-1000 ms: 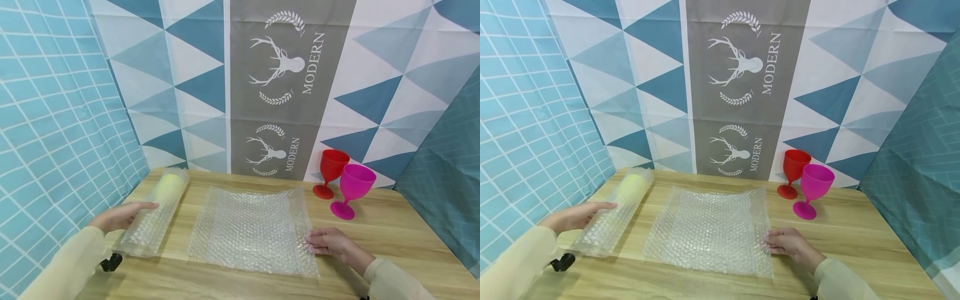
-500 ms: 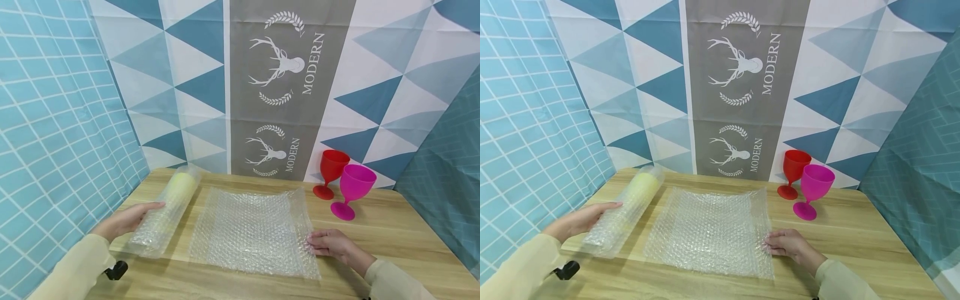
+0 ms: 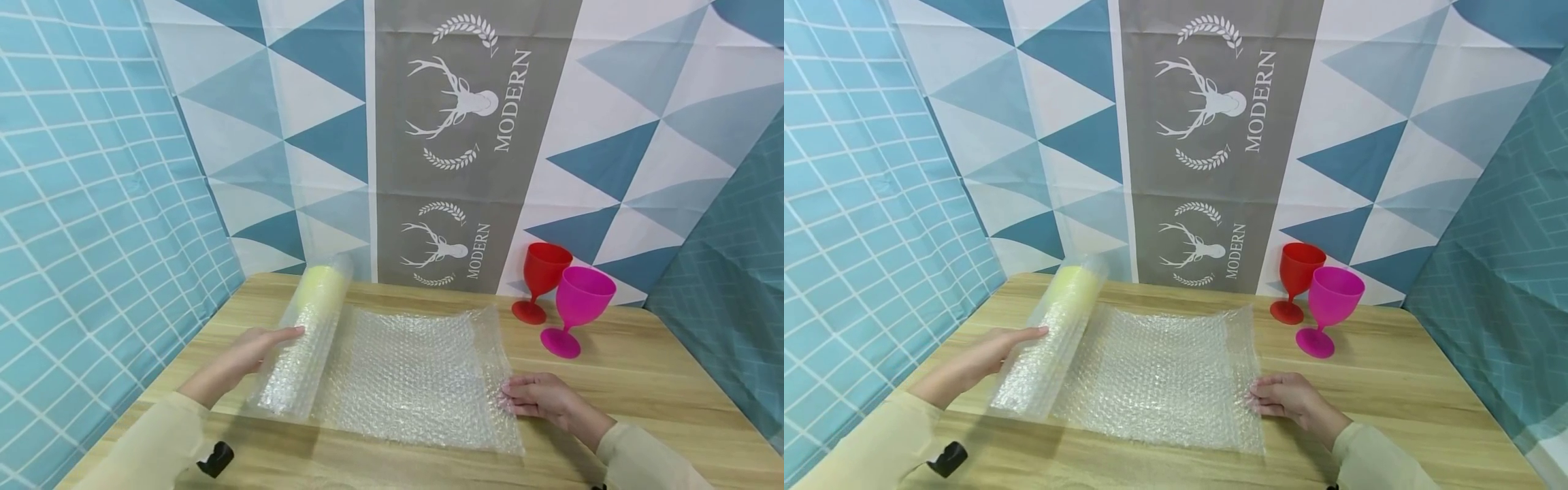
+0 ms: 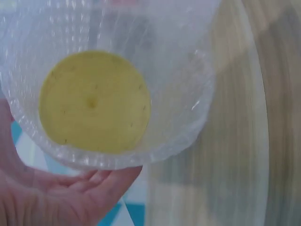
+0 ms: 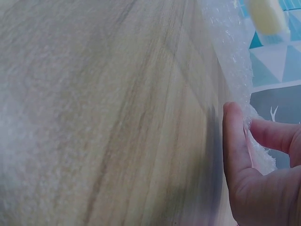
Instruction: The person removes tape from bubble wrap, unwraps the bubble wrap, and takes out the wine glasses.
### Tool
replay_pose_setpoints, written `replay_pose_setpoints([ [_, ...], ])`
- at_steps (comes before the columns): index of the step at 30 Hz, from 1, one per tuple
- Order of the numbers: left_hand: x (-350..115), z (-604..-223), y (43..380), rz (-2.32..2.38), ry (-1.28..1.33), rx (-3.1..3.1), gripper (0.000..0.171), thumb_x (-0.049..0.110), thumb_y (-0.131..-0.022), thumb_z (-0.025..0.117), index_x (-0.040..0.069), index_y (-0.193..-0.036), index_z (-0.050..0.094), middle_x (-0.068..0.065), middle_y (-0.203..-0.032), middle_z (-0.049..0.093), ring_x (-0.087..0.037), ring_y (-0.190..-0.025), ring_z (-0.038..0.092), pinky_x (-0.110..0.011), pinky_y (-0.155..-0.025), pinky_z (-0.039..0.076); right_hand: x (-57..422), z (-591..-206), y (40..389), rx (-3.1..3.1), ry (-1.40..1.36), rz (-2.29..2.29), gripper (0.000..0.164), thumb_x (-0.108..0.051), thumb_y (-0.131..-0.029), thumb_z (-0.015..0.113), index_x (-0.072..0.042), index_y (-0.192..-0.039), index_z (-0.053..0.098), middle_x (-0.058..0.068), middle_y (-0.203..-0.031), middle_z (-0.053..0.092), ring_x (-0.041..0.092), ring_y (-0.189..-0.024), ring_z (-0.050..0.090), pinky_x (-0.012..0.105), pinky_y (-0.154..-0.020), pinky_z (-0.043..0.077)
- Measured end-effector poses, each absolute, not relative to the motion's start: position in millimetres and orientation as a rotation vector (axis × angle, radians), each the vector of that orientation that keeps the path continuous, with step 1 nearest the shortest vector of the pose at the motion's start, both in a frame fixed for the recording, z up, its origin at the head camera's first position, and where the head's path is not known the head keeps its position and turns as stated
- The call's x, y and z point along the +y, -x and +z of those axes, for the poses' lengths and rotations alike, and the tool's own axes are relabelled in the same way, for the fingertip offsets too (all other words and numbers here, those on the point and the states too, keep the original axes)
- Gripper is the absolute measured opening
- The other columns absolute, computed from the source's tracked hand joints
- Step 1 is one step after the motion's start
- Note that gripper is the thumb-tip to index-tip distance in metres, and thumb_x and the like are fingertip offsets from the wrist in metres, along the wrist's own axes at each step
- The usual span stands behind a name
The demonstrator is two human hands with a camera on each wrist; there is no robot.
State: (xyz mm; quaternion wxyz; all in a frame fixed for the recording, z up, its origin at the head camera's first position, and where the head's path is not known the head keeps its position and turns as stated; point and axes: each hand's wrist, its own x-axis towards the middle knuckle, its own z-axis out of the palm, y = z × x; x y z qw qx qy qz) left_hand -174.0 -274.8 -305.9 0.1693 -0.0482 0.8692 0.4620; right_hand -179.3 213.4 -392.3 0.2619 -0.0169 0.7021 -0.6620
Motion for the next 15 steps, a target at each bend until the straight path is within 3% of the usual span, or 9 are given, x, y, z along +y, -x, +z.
replay_pose_setpoints([
  [9,-226.0,-296.8,158.0,1.317,0.177,2.515,0.08,0.06,-0.088,0.054,-0.005,-0.134,0.05,-0.028,-0.148,0.038,-0.047,-0.135,0.038,-0.06,-0.1,0.045,215.2,-389.6,181.4,1.886,0.042,-1.798,0.018,-0.007,-0.092,0.059,0.004,-0.107,0.061,-0.003,-0.084,0.072,0.007,-0.08,0.071,0.022,-0.078,0.059],
  [15,-197.8,-309.5,153.1,1.325,0.249,2.56,0.078,0.062,-0.083,0.058,-0.007,-0.121,0.059,-0.024,-0.129,0.058,-0.034,-0.111,0.059,-0.046,-0.085,0.054,217.8,-388.4,181.2,1.893,0.039,-1.79,0.025,-0.007,-0.092,0.06,0.009,-0.112,0.058,-0.002,-0.085,0.072,0.008,-0.08,0.071,0.023,-0.079,0.059],
])
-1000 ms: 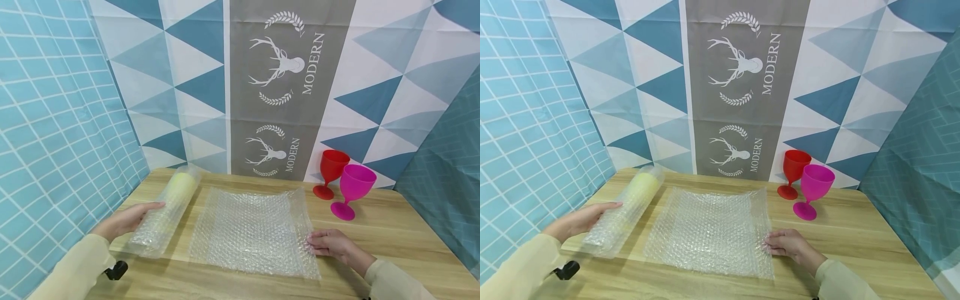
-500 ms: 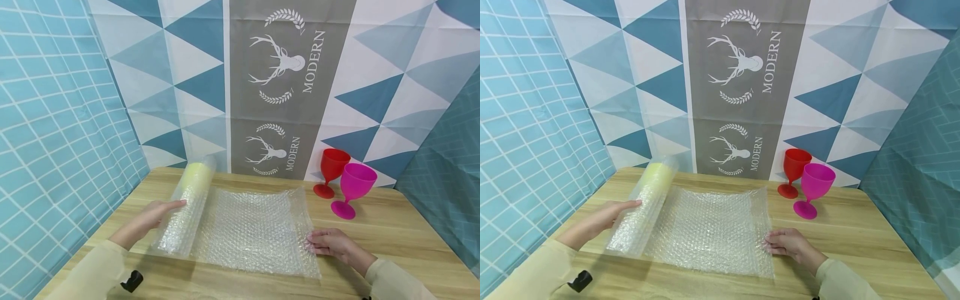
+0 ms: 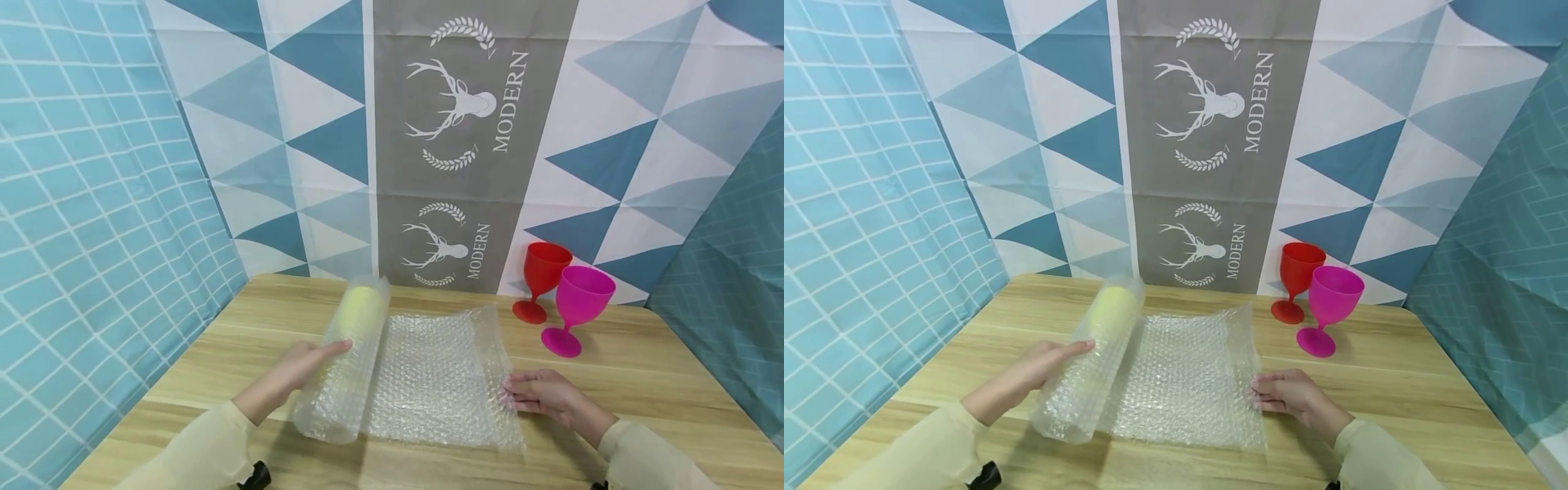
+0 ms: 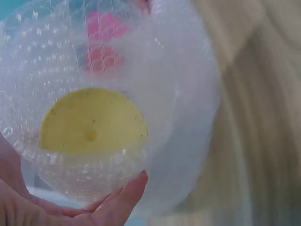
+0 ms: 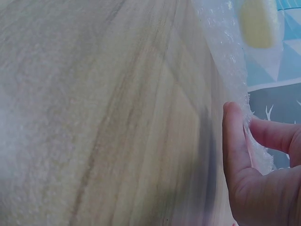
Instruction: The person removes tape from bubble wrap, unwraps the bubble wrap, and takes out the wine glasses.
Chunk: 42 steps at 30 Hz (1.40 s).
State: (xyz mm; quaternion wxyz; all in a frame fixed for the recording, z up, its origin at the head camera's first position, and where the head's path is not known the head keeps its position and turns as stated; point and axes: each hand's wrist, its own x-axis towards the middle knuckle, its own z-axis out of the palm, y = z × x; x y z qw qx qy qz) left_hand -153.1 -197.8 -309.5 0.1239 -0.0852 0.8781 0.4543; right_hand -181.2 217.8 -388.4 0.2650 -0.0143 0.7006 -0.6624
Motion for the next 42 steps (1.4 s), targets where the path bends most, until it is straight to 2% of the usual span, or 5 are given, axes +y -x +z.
replay_pose_setpoints([
  [5,-179.0,-324.3,154.1,1.354,0.286,2.604,0.068,0.062,-0.079,0.063,-0.003,-0.101,0.061,-0.016,-0.108,0.063,-0.024,-0.091,0.058,-0.032,-0.069,0.05,218.7,-391.1,180.9,1.888,0.055,-1.787,0.023,-0.006,-0.093,0.059,0.008,-0.111,0.058,-0.002,-0.085,0.072,0.007,-0.08,0.071,0.022,-0.079,0.059],
  [12,-158.0,-334.8,157.5,1.411,0.314,2.63,0.054,0.06,-0.08,0.064,0.008,-0.078,0.05,-0.005,-0.081,0.053,-0.019,-0.075,0.05,-0.026,-0.059,0.044,218.9,-392.9,179.4,1.885,0.052,-1.793,0.028,-0.006,-0.092,0.059,0.012,-0.114,0.055,-0.001,-0.086,0.072,0.007,-0.081,0.07,0.024,-0.08,0.059],
  [29,-144.5,-346.6,154.9,1.505,0.331,2.568,0.08,0.061,-0.082,0.061,-0.012,-0.114,0.056,-0.023,-0.11,0.062,-0.031,-0.096,0.06,-0.043,-0.079,0.054,221.1,-390.5,182.1,1.863,0.068,-1.818,0.016,-0.007,-0.093,0.058,0.001,-0.105,0.063,-0.004,-0.086,0.072,0.006,-0.081,0.07,0.022,-0.08,0.059],
  [37,-132.9,-350.3,154.2,1.519,0.32,2.571,0.052,0.058,-0.082,0.063,0.008,-0.078,0.05,-0.003,-0.077,0.05,-0.018,-0.072,0.049,-0.025,-0.059,0.042,219.8,-388.6,180.5,1.869,0.036,-1.806,0.017,-0.006,-0.093,0.058,0.003,-0.107,0.062,-0.003,-0.086,0.072,0.007,-0.081,0.07,0.023,-0.081,0.059],
  [42,-129.5,-352.1,156.1,1.509,0.327,2.55,0.055,0.061,-0.081,0.062,0.008,-0.08,0.05,-0.004,-0.08,0.05,-0.019,-0.076,0.049,-0.026,-0.062,0.043,220.3,-389.0,181.9,1.864,0.033,-1.803,0.014,-0.007,-0.093,0.059,0.001,-0.104,0.062,-0.003,-0.086,0.072,0.007,-0.081,0.07,0.023,-0.08,0.059],
])
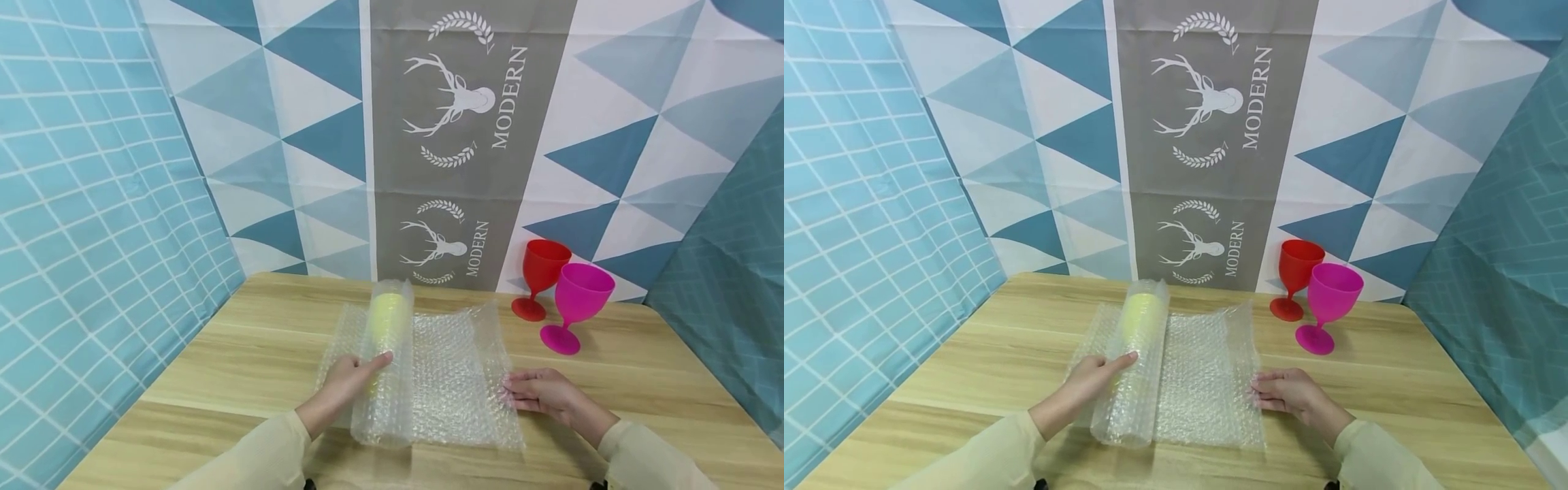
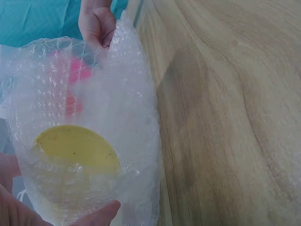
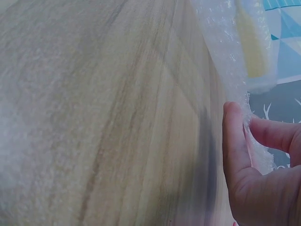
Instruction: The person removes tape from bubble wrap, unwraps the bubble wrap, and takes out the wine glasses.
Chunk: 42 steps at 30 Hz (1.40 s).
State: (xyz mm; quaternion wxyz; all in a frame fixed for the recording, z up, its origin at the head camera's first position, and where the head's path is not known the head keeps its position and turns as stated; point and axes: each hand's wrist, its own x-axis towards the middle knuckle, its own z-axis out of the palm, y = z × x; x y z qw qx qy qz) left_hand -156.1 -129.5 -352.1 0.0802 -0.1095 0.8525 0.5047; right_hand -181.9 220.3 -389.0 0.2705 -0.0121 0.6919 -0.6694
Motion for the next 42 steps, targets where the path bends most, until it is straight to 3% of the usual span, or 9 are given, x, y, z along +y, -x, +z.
replay_pose_setpoints([
  [6,-128.3,-354.3,158.6,1.483,0.334,2.531,0.062,0.065,-0.08,0.06,0.004,-0.088,0.053,-0.007,-0.087,0.054,-0.021,-0.083,0.052,-0.029,-0.067,0.045,220.9,-390.2,183.8,1.851,0.037,-1.794,0.01,-0.009,-0.094,0.057,-0.004,-0.1,0.063,-0.004,-0.085,0.072,0.006,-0.081,0.07,0.021,-0.079,0.059],
  [17,-132.9,-347.7,157.2,1.481,0.322,2.542,0.072,0.065,-0.082,0.059,-0.004,-0.103,0.056,-0.01,-0.091,0.056,-0.022,-0.083,0.053,-0.03,-0.066,0.047,219.0,-389.2,186.8,1.875,0.015,-1.777,0.014,-0.01,-0.093,0.059,-0.001,-0.103,0.062,-0.004,-0.086,0.07,0.006,-0.081,0.069,0.021,-0.079,0.059],
  [23,-136.0,-349.2,158.9,1.47,0.344,2.537,0.082,0.064,-0.081,0.061,-0.009,-0.117,0.054,-0.019,-0.111,0.061,-0.026,-0.093,0.057,-0.035,-0.074,0.051,219.6,-383.6,188.6,1.892,-0.022,-1.834,0.024,-0.008,-0.093,0.058,0.008,-0.111,0.06,-0.003,-0.086,0.069,0.007,-0.081,0.069,0.022,-0.08,0.059],
  [26,-135.7,-350.2,161.0,1.459,0.353,2.517,0.075,0.063,-0.08,0.062,-0.006,-0.109,0.056,-0.018,-0.113,0.06,-0.026,-0.094,0.056,-0.037,-0.077,0.05,219.2,-371.9,190.7,1.975,-0.085,-1.886,0.032,-0.01,-0.095,0.057,0.012,-0.117,0.055,-0.003,-0.087,0.069,0.006,-0.081,0.069,0.024,-0.08,0.059],
  [32,-133.3,-347.7,162.5,1.46,0.344,2.483,0.054,0.061,-0.082,0.062,0.009,-0.078,0.046,-0.007,-0.088,0.052,-0.02,-0.084,0.049,-0.029,-0.069,0.044,207.2,-336.9,195.2,2.467,-0.115,-1.67,0.054,-0.03,-0.095,0.06,0.009,-0.13,0.048,-0.001,-0.099,0.066,0.0,-0.083,0.061,0.02,-0.081,0.058],
  [35,-133.1,-346.5,162.6,1.456,0.338,2.475,0.055,0.062,-0.082,0.061,0.01,-0.077,0.044,-0.005,-0.084,0.048,-0.02,-0.081,0.048,-0.027,-0.066,0.042,195.2,-323.1,198.5,2.613,-0.041,-1.537,0.052,-0.032,-0.093,0.062,0.006,-0.129,0.052,0.007,-0.107,0.066,0.005,-0.087,0.061,0.018,-0.078,0.057],
  [39,-133.8,-346.1,162.7,1.439,0.331,2.492,0.07,0.065,-0.082,0.059,-0.002,-0.099,0.055,-0.013,-0.098,0.058,-0.024,-0.089,0.054,-0.034,-0.073,0.049,178.0,-313.5,204.0,2.635,0.104,-1.492,0.046,-0.027,-0.093,0.063,0.005,-0.124,0.055,0.012,-0.108,0.065,0.013,-0.091,0.062,0.022,-0.079,0.058],
  [42,-134.2,-346.8,162.9,1.438,0.324,2.488,0.08,0.066,-0.081,0.059,-0.008,-0.112,0.055,-0.02,-0.111,0.061,-0.028,-0.098,0.057,-0.043,-0.083,0.052,164.8,-312.1,207.6,2.578,0.199,-1.526,0.042,-0.022,-0.092,0.064,0.007,-0.121,0.056,0.01,-0.104,0.066,0.014,-0.089,0.062,0.027,-0.081,0.058],
])
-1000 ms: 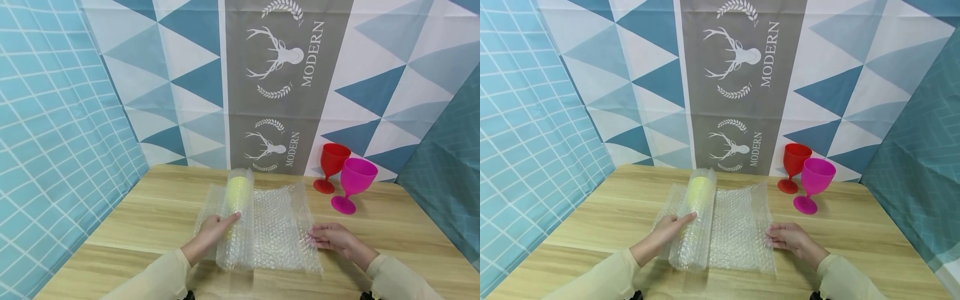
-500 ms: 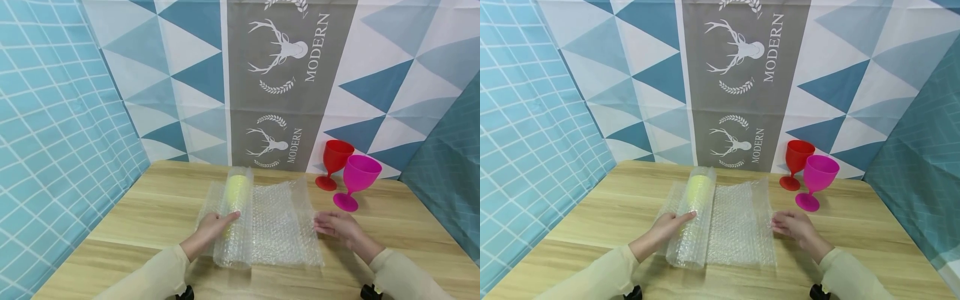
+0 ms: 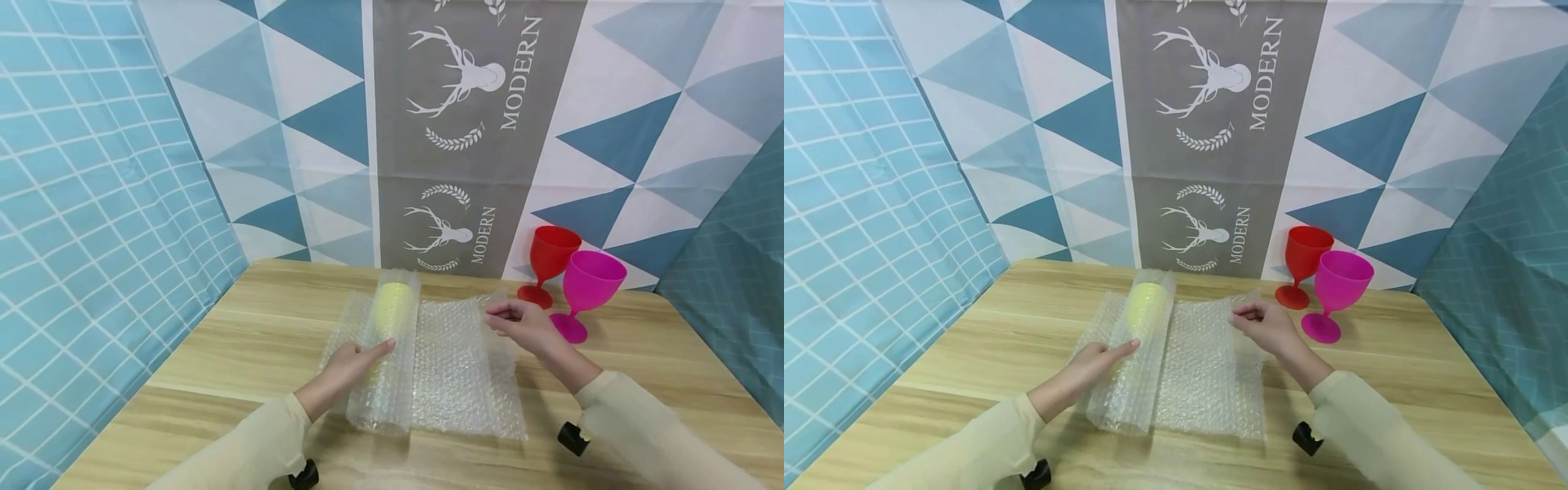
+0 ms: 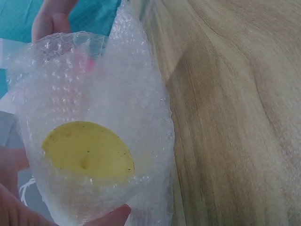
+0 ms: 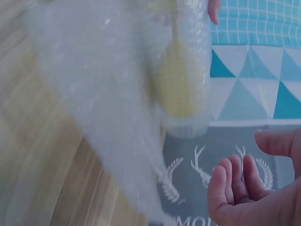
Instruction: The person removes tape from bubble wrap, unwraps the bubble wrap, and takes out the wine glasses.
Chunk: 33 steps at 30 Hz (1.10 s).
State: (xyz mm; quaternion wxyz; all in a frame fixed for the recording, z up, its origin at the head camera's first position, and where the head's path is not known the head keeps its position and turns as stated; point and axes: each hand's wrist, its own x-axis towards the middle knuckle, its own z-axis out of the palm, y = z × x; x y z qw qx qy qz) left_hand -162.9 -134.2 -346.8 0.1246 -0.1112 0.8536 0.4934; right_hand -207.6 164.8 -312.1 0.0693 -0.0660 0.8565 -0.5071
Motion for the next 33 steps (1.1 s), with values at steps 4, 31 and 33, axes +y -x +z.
replay_pose_setpoints([
  [4,-134.2,-344.0,161.4,1.451,0.31,2.481,0.068,0.061,-0.082,0.061,-0.003,-0.102,0.056,-0.015,-0.105,0.06,-0.025,-0.094,0.056,-0.039,-0.08,0.051,147.7,-310.5,211.0,2.535,0.27,-1.515,0.039,-0.02,-0.091,0.064,0.008,-0.118,0.059,0.01,-0.1,0.068,0.013,-0.086,0.063,0.031,-0.083,0.059],
  [31,-137.9,-343.5,152.8,1.562,0.188,2.394,0.044,0.038,-0.089,0.061,0.017,-0.06,0.035,-0.022,-0.13,0.058,-0.044,-0.128,0.048,-0.056,-0.102,0.047,84.0,-279.4,241.4,2.442,0.332,-1.416,0.03,-0.012,-0.09,0.063,0.01,-0.11,0.063,0.022,-0.1,0.071,0.009,-0.073,0.068,0.028,-0.077,0.061],
  [33,-138.6,-342.9,152.9,1.563,0.189,2.389,0.043,0.038,-0.089,0.061,0.016,-0.062,0.036,-0.024,-0.133,0.055,-0.045,-0.129,0.047,-0.056,-0.102,0.046,80.8,-279.0,243.3,2.446,0.338,-1.397,0.029,-0.012,-0.089,0.064,0.01,-0.108,0.065,0.024,-0.1,0.071,0.012,-0.074,0.069,0.027,-0.075,0.061],
])
